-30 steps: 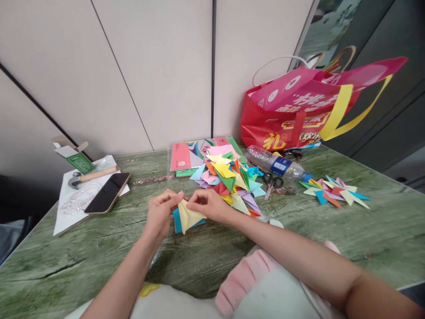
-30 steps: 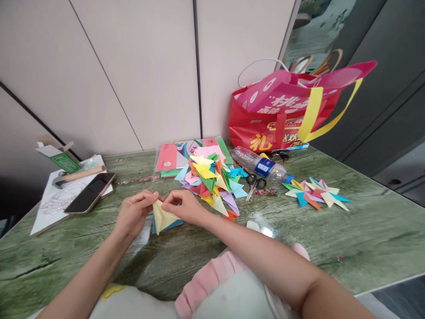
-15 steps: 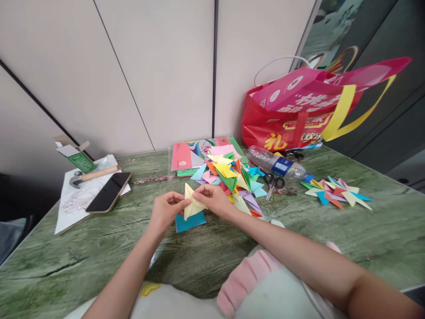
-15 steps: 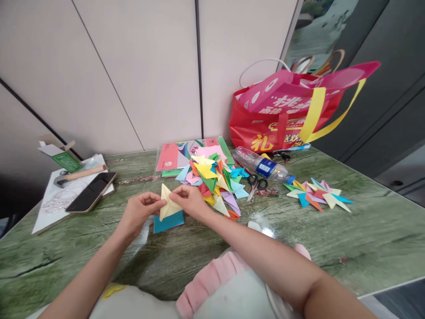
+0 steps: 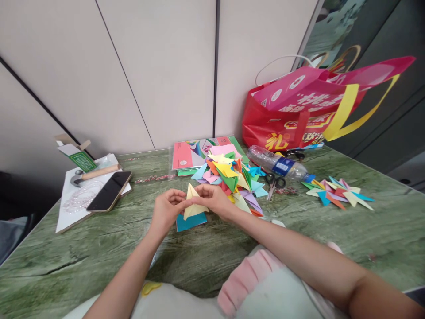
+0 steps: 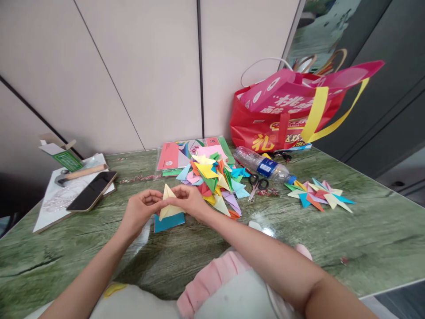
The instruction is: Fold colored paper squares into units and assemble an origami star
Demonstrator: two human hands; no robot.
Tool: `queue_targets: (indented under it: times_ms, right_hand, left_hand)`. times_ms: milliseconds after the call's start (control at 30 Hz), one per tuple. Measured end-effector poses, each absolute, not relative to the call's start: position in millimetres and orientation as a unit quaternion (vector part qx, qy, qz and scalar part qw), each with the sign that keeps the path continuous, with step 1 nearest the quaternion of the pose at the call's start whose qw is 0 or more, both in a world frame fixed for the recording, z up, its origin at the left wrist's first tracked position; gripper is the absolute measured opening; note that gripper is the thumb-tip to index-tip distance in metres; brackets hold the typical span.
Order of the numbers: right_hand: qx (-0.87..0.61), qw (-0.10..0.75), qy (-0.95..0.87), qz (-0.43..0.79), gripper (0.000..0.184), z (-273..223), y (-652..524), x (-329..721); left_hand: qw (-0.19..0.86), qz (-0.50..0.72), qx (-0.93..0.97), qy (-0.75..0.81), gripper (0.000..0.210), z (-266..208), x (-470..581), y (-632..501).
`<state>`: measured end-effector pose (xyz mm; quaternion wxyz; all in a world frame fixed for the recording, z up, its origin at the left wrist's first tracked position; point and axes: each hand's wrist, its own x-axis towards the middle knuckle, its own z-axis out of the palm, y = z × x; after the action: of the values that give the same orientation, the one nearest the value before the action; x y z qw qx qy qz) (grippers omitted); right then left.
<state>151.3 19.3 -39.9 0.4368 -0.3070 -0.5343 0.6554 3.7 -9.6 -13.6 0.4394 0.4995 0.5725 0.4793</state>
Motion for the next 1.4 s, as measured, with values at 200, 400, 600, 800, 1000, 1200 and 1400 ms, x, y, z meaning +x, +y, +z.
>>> queue_targets:
  times_ms: [200,400,600,800,1000,1200,1400]
  right_hand:
    - [-0.326,0.445,-0.506,0.663,0.030,-40.0,22.5,152.4]
    - [-0.312,0.427,-0.525,0.667,0.026,-40.5,22.4,152.2]
    - [-0.307,0.412,-0.538,0.668,0.026,-39.6,22.1,152.2]
    - [-0.313,0.410,-0.553,0.654,0.028,-38.6,21.9,151.5]
    - [-0.320,0.408,-0.555,0.651,0.033,-36.9,21.2,152.3]
    - [-0.319,0.426,-0.559,0.636,0.033,-41.1,23.5,151.8]
    - [-0.345,0.466,-0.587,0.565,0.029,-45.6,26.5,151.7]
  left_hand:
    - [0.423,0.466,0.523,0.574,0.030,-15.7,2.4,-8.6]
    - [0.405,0.459,0.538,0.579,0.030,-14.0,4.3,-9.9]
    - [0.375,0.453,0.560,0.583,0.024,-15.4,5.0,-9.5]
    - [0.336,0.445,0.589,0.585,0.023,-19.9,4.0,-9.0]
    - [0.288,0.435,0.620,0.587,0.022,-21.8,2.2,-9.0]
    - [0.269,0.432,0.634,0.582,0.018,-21.2,0.6,-9.2]
    - [0.231,0.412,0.664,0.579,0.016,-24.9,-1.9,-8.7]
